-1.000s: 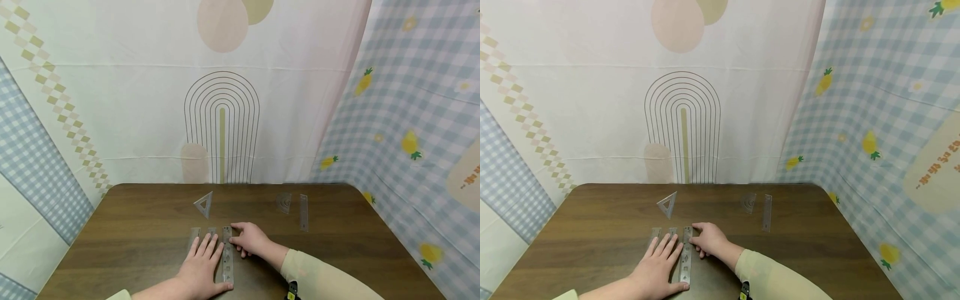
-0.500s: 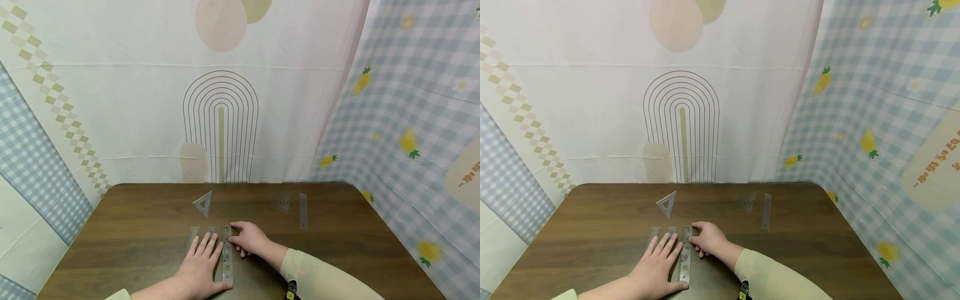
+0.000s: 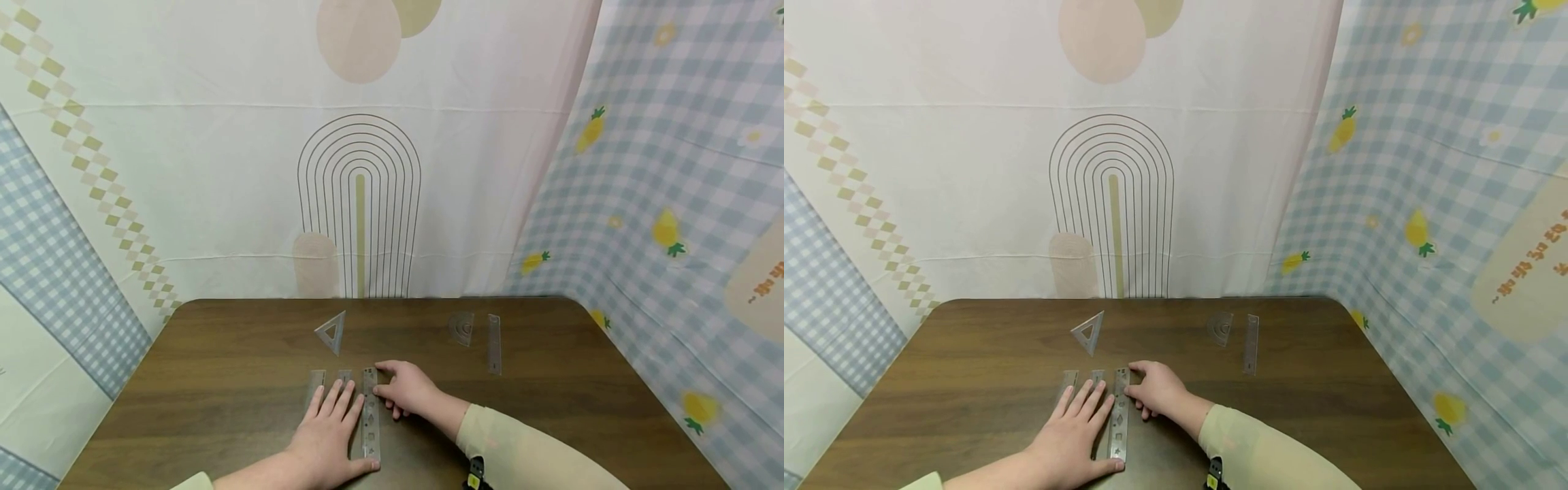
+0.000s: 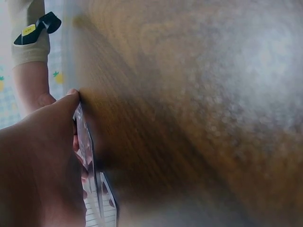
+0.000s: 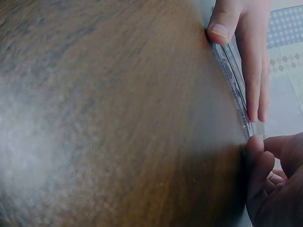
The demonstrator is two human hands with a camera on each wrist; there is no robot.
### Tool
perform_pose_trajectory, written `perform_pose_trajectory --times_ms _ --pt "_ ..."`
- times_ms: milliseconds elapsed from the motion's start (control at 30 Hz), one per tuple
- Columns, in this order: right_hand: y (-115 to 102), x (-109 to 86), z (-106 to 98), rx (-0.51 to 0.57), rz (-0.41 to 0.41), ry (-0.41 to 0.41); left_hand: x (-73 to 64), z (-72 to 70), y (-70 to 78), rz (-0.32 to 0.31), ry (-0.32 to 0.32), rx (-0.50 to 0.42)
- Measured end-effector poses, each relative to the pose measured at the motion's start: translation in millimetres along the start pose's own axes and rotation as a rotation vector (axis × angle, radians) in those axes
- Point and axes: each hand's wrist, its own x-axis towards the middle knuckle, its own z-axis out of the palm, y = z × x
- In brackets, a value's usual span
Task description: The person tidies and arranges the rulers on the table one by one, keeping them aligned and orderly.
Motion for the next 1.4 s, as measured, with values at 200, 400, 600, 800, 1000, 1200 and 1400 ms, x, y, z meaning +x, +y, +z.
perform_pose_trajectory --times_ms 200,400,600,800,1000,1200,1400 --pt "-1.1 -1.9 -0.9 0.004 0.000 0.006 -0.7 -1.7 0.0 -0.001 0.005 -0.009" --pt "1.1 -2.2 -0.7 0.012 -0.003 0.014 -0.8 -0.9 0.9 0.002 0.016 -0.025" --pt "3.9 -2.8 -1.5 0.037 -0.012 0.009 0.5 -1.7 2.5 -0.007 0.020 -0.024" --pt "6.4 -5.8 -4.5 0.065 -0.025 0.030 4.2 -6.0 4.4 -0.017 0.068 -0.048" --pt "7.9 -12.0 -12.5 0.057 -0.060 0.085 9.8 -12.0 5.5 -0.039 0.102 -0.075" --pt "9.8 -16.4 -22.3 0.063 -0.075 0.114 15.2 -16.2 9.3 -0.053 0.109 -0.086" --pt "13.2 -18.9 -27.1 0.041 -0.100 0.140 19.8 -18.9 14.0 -0.046 0.125 -0.071"
